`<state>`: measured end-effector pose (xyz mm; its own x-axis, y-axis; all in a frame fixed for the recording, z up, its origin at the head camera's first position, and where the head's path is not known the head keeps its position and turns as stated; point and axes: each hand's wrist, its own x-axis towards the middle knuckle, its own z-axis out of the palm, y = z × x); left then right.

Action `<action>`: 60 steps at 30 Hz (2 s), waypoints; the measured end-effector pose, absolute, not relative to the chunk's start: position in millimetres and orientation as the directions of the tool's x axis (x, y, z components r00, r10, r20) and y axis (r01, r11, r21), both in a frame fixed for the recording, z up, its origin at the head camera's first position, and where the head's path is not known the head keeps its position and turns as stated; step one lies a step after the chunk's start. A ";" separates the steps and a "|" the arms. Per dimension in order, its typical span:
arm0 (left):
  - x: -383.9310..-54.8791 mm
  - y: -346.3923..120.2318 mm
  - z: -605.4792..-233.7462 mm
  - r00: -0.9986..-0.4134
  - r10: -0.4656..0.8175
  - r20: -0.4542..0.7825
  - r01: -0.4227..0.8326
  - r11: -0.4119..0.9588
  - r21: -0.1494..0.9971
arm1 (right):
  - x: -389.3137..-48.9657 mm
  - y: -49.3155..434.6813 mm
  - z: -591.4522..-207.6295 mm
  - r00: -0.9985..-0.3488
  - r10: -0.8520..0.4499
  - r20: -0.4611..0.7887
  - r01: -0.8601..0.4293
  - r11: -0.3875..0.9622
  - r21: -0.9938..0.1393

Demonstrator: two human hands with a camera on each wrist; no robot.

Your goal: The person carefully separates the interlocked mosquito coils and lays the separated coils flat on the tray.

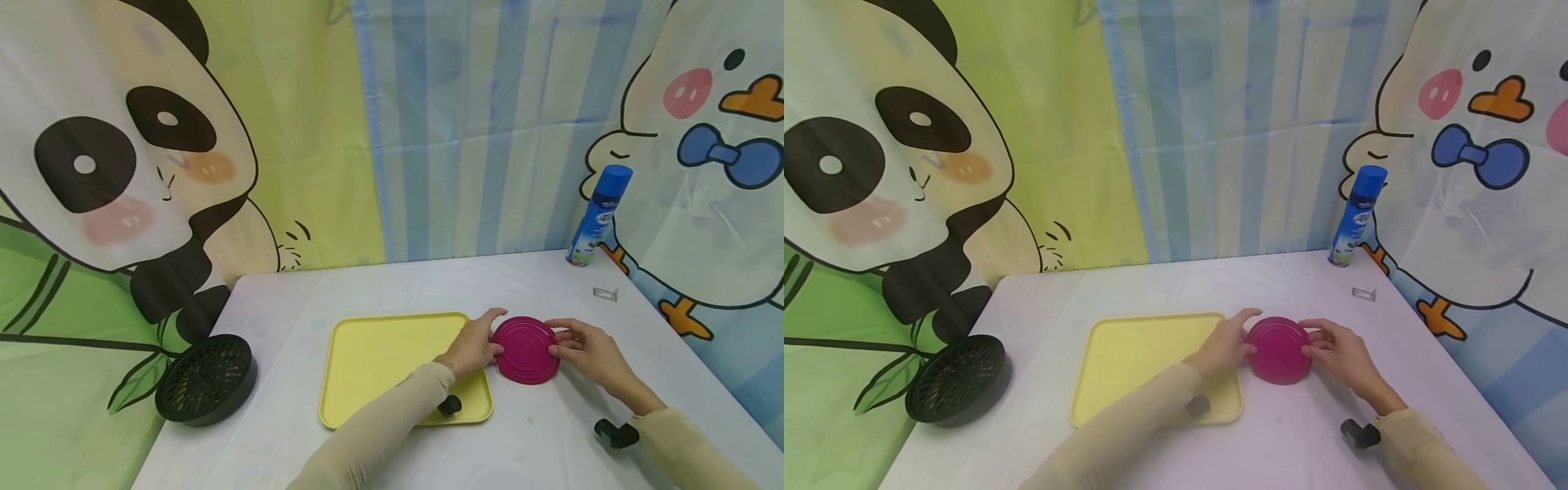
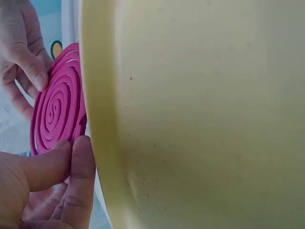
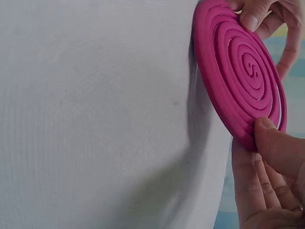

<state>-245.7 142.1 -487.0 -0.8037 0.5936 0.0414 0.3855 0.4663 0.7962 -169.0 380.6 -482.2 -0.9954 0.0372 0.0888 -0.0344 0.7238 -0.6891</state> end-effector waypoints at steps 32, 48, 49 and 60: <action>-263.9 122.2 -455.1 -0.842 0.526 0.122 0.301 0.270 0.915 | -182.6 376.0 -456.0 -0.995 0.087 -0.052 0.087 0.467 -0.880; -274.7 104.2 -440.9 -0.863 0.476 0.168 0.268 0.150 0.952 | -194.2 358.7 -430.9 -0.993 0.111 0.032 0.028 0.506 -0.862; -274.9 102.8 -439.7 -0.866 0.471 0.165 0.263 0.150 0.953 | -194.9 357.2 -430.2 -0.993 0.115 0.032 0.031 0.508 -0.861; -280.9 88.8 -431.9 -0.888 0.424 0.179 0.267 0.156 0.951 | -208.2 340.5 -426.9 -0.989 0.116 0.092 -0.018 0.526 -0.850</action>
